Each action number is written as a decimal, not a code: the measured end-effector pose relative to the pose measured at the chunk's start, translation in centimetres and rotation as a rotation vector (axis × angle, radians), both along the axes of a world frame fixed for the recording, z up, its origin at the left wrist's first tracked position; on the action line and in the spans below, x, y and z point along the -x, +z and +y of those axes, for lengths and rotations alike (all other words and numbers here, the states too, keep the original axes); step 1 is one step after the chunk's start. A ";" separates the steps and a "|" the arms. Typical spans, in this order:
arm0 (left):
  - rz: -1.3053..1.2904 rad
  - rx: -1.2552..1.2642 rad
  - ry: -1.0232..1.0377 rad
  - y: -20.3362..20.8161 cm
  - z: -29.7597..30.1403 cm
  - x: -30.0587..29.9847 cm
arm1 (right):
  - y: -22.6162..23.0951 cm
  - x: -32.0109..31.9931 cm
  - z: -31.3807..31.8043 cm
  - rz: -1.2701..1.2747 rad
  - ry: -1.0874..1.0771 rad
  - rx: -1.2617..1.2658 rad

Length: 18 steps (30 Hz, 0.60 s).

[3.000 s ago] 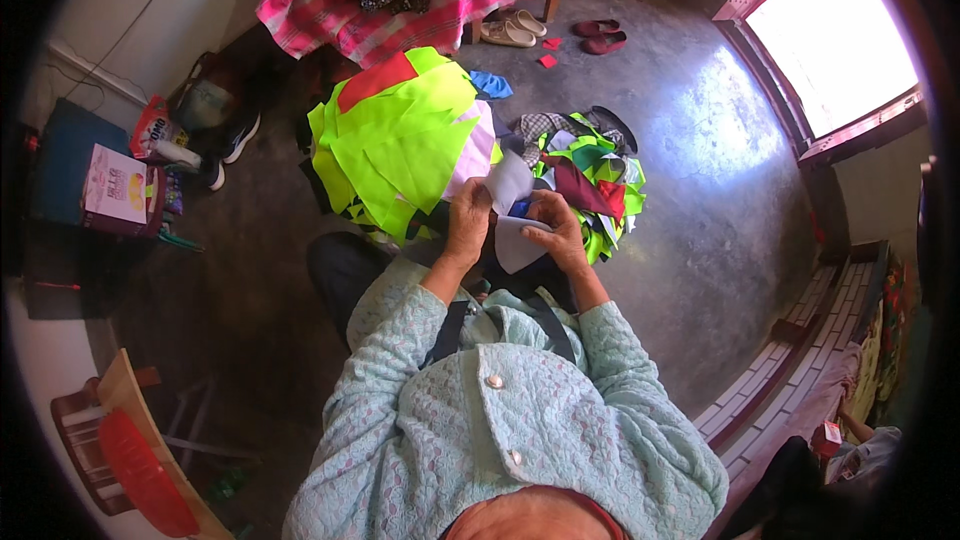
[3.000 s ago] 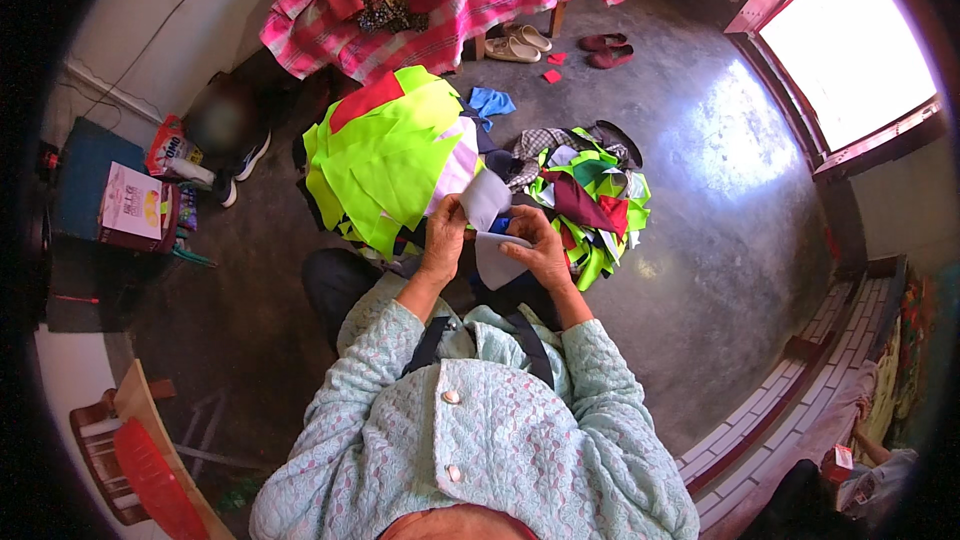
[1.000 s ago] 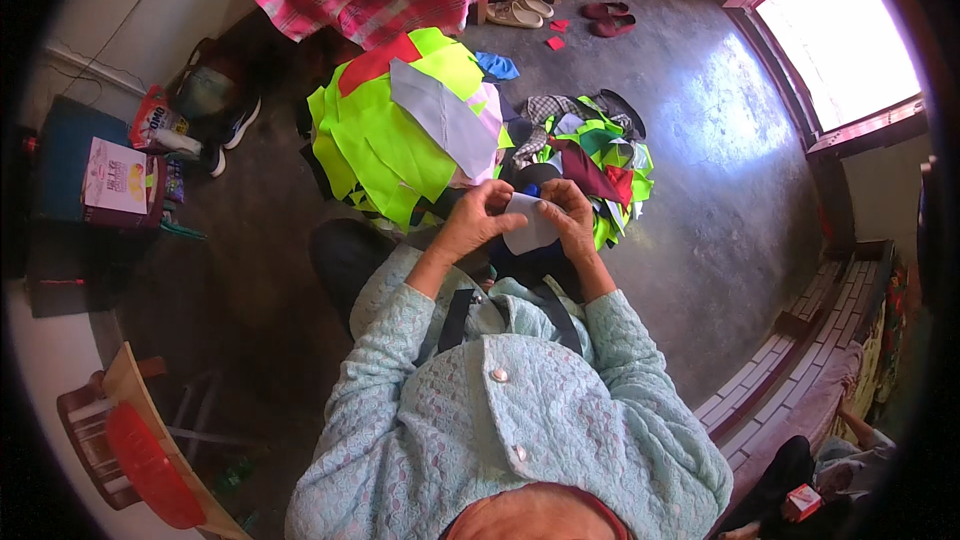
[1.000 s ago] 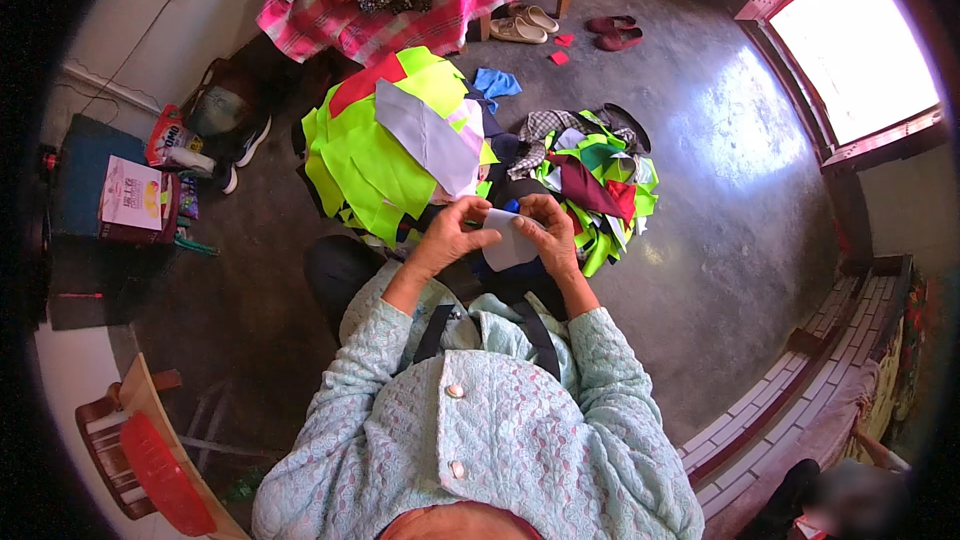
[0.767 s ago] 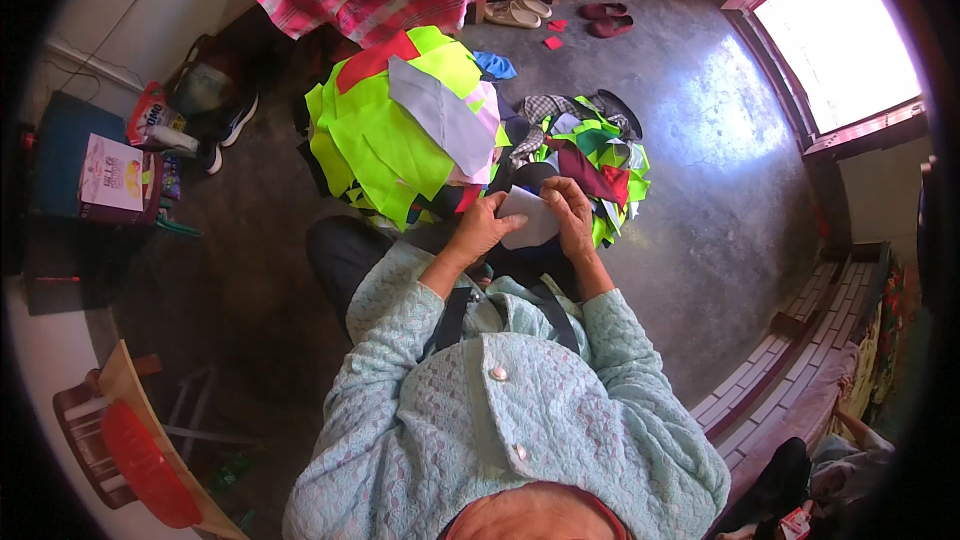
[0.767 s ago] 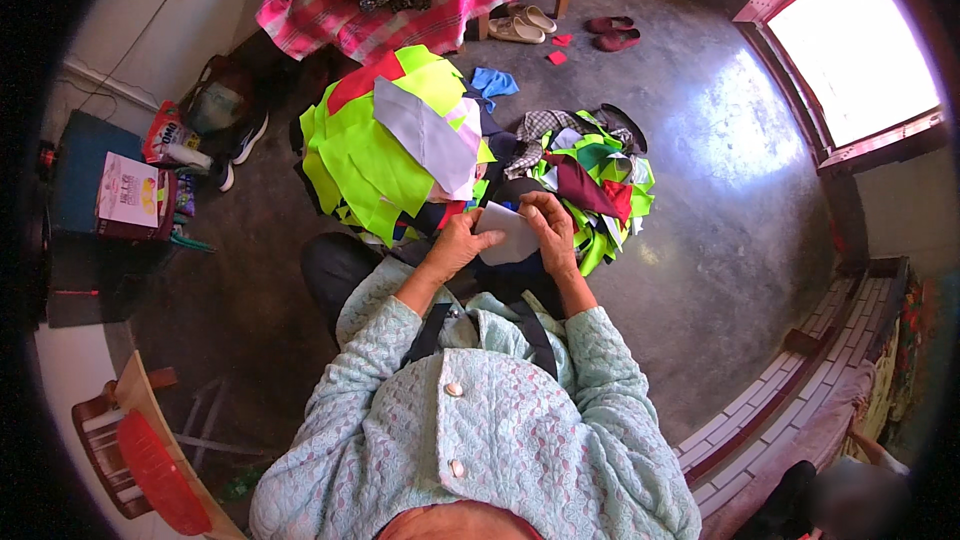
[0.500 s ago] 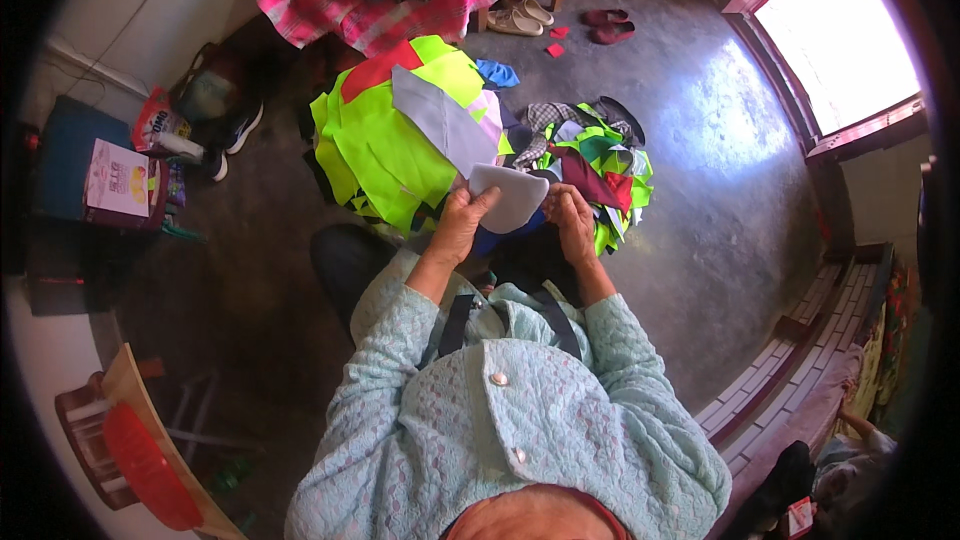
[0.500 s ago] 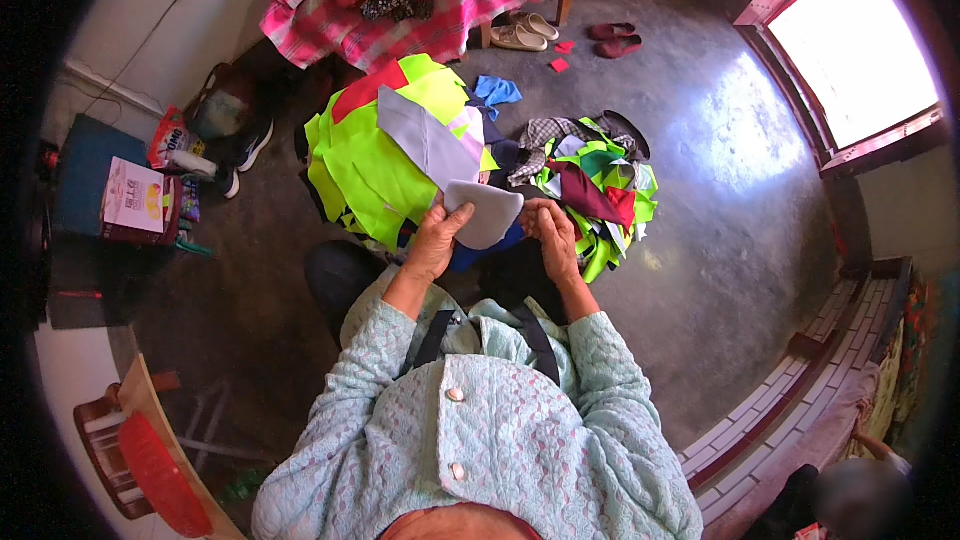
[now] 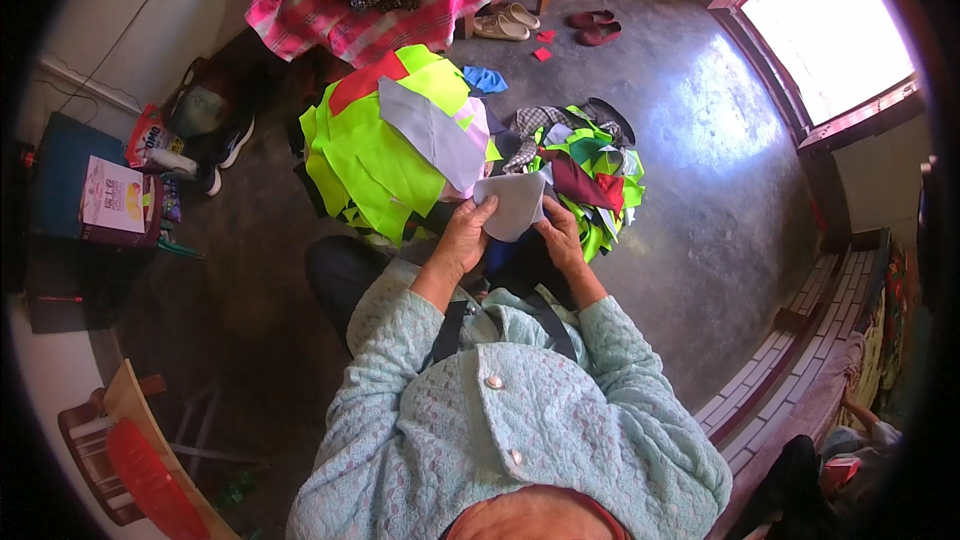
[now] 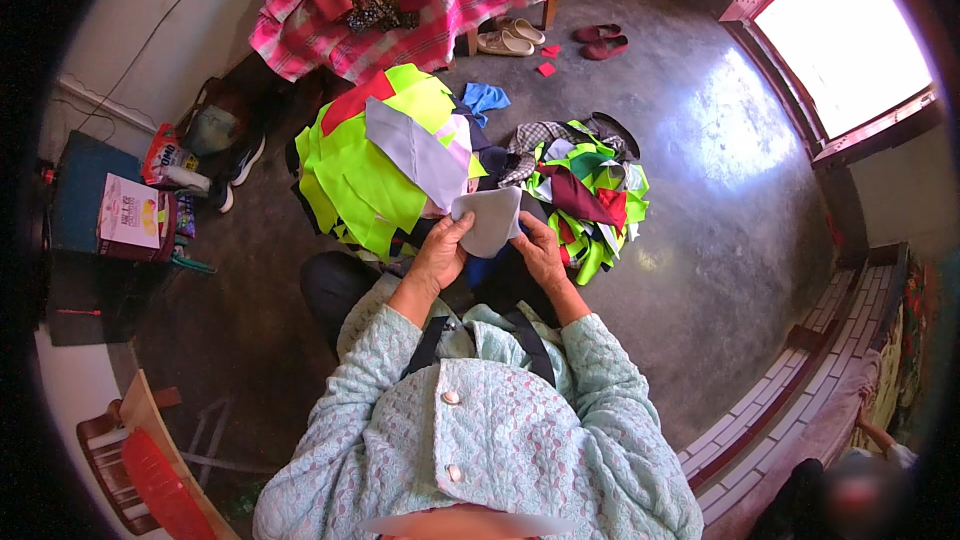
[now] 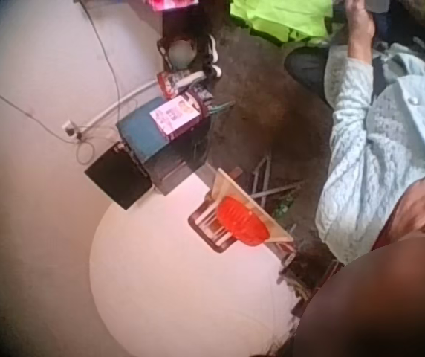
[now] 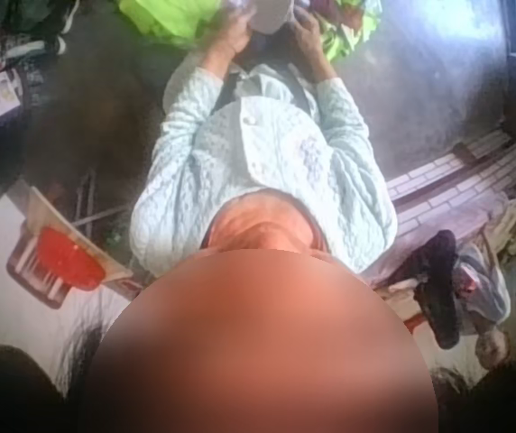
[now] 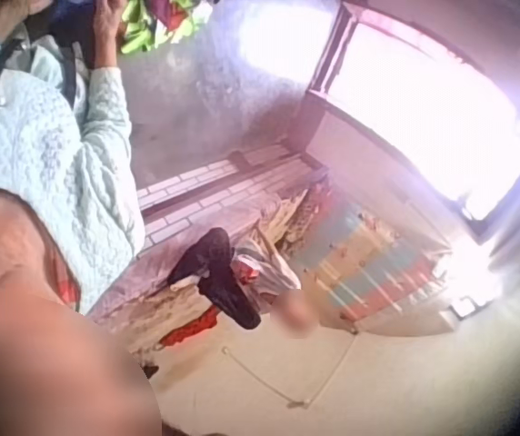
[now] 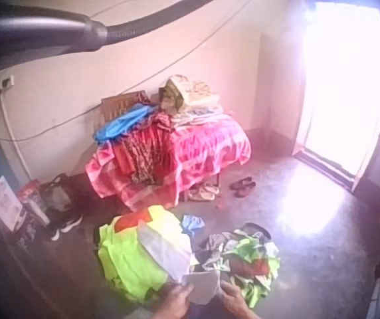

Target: The person sits on the floor and sorts through a pile of colorful fabric pieces. They pick up individual pieces, fold them, and place them into a growing stack on their lap.

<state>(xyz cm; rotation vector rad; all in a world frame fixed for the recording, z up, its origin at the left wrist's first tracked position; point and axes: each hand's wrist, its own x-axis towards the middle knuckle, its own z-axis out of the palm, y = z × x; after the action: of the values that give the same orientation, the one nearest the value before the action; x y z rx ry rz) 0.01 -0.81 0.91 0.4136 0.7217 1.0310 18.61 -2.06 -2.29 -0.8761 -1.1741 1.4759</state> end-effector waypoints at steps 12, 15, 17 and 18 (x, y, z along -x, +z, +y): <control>0.207 -0.223 0.270 3.1 0.5 2.7 | -2.1 0.3 0.6 -0.393 -0.183 -0.093; 0.138 -0.227 0.371 3.6 0.7 4.2 | -0.8 0.8 0.6 -0.263 -0.155 0.002; 0.172 -0.273 0.401 5.4 0.8 5.1 | -0.5 0.8 0.4 -0.253 -0.173 -0.017; 0.188 -0.296 0.414 6.3 0.9 5.5 | -0.4 0.8 0.4 -0.248 -0.184 -0.026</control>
<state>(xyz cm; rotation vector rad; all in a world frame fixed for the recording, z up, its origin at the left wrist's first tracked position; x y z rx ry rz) -5.51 0.10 7.23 0.6400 0.8459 1.5133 17.85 -1.68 -2.71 -1.1421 -1.2528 1.2259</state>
